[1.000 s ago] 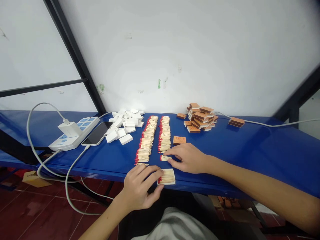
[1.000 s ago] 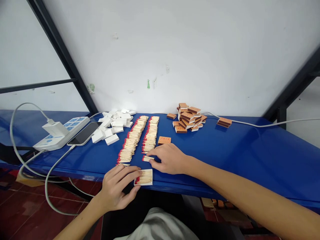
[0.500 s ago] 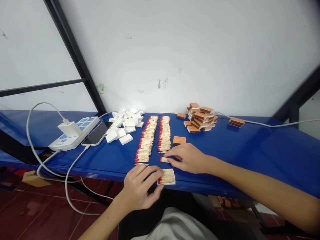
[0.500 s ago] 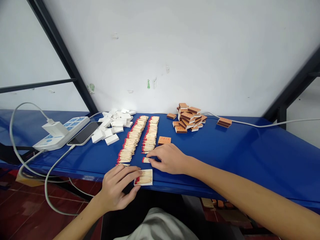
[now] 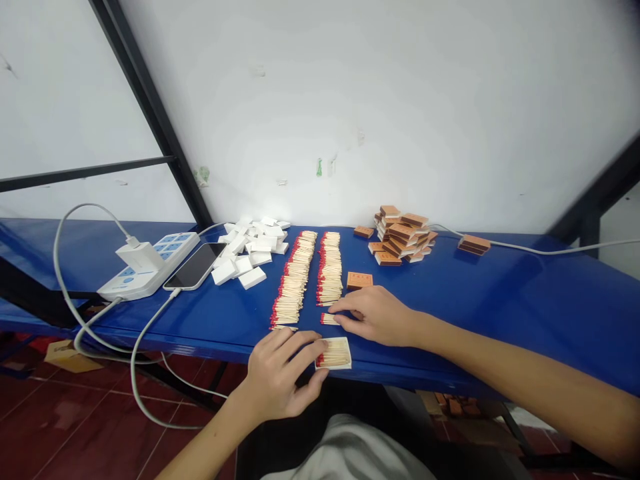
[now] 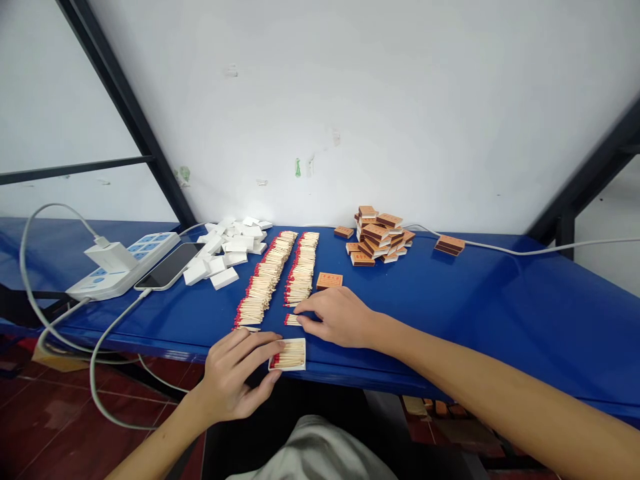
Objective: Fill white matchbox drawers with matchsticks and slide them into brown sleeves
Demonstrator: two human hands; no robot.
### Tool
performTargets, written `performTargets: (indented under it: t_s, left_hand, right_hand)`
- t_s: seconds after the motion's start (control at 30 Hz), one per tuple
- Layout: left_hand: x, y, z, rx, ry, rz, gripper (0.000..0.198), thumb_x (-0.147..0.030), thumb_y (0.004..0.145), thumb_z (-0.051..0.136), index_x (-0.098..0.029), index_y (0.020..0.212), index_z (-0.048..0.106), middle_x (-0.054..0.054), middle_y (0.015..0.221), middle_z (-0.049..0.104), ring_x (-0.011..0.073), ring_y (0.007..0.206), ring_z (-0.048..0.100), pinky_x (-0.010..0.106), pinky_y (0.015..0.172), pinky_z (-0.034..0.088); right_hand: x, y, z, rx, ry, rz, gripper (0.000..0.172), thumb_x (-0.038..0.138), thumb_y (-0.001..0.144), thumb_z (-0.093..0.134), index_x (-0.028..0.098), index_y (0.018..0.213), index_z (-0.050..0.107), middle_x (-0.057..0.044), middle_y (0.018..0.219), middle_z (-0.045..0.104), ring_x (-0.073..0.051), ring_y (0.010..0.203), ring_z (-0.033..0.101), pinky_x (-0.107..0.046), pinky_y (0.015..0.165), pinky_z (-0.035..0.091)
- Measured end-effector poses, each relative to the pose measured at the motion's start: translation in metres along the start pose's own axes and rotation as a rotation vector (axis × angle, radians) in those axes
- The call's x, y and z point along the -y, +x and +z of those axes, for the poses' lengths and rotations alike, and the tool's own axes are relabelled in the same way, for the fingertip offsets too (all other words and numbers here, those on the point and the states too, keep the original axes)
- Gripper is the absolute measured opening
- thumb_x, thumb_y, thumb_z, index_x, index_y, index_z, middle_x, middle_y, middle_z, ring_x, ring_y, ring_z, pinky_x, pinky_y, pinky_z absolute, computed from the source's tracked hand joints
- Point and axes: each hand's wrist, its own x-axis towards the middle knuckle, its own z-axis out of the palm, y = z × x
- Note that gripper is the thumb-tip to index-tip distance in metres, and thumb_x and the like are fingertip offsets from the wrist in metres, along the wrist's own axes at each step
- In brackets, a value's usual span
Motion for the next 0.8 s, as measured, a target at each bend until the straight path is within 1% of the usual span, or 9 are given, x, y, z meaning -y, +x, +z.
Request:
performTargets:
  t_s: [0.17, 0.43, 0.5, 0.63, 0.8]
  left_hand:
    - [0.0001, -0.0001, 0.0002, 0.001, 0.003, -0.001, 0.022, -0.023, 0.088, 0.061, -0.018, 0.109, 0.067, 0.007, 0.101, 0.075, 0.021, 0.078, 0.063, 0.035, 0.068, 0.049]
    - [0.0004, 0.0005, 0.0002, 0.007, 0.003, 0.0, 0.022, -0.023, 0.088, 0.061, -0.018, 0.109, 0.066, 0.007, 0.102, 0.075, 0.0211, 0.078, 0.063, 0.035, 0.068, 0.05]
    - [0.0001, 0.0008, 0.0001, 0.004, 0.003, 0.0, 0.022, -0.023, 0.088, 0.061, -0.018, 0.109, 0.066, 0.007, 0.101, 0.075, 0.0211, 0.077, 0.063, 0.035, 0.068, 0.05]
    - [-0.0002, 0.0007, 0.0001, 0.002, 0.003, 0.0, 0.021, -0.023, 0.088, 0.061, -0.018, 0.108, 0.066, 0.007, 0.101, 0.075, 0.021, 0.077, 0.063, 0.035, 0.067, 0.05]
    - [-0.0003, 0.0002, -0.0003, 0.007, 0.01, -0.002, 0.022, -0.023, 0.088, 0.061, -0.019, 0.109, 0.066, 0.007, 0.101, 0.075, 0.0208, 0.077, 0.063, 0.034, 0.068, 0.049]
  right_hand:
    - [-0.0028, 0.0013, 0.0025, 0.0, -0.011, 0.017, 0.026, 0.03, 0.101, 0.052, 0.021, 0.106, 0.075, -0.004, 0.09, 0.077, -0.017, 0.078, 0.068, -0.026, 0.069, 0.04]
    - [-0.0021, 0.0024, 0.002, 0.007, -0.001, 0.018, 0.024, 0.03, 0.101, 0.053, 0.022, 0.102, 0.076, -0.002, 0.081, 0.074, -0.014, 0.07, 0.064, -0.024, 0.065, 0.038]
    - [-0.0024, 0.002, 0.0022, 0.008, 0.009, 0.018, 0.025, 0.031, 0.101, 0.053, 0.022, 0.102, 0.076, -0.002, 0.082, 0.075, -0.013, 0.07, 0.064, -0.024, 0.065, 0.038]
    - [-0.0033, 0.001, 0.0023, 0.013, 0.02, 0.014, 0.026, 0.033, 0.102, 0.052, 0.022, 0.103, 0.076, -0.003, 0.088, 0.076, -0.015, 0.077, 0.067, -0.025, 0.068, 0.04]
    - [-0.0026, 0.0007, 0.0009, 0.032, 0.011, 0.007, 0.029, 0.033, 0.103, 0.049, 0.022, 0.105, 0.076, -0.004, 0.091, 0.077, -0.017, 0.08, 0.069, -0.026, 0.069, 0.041]
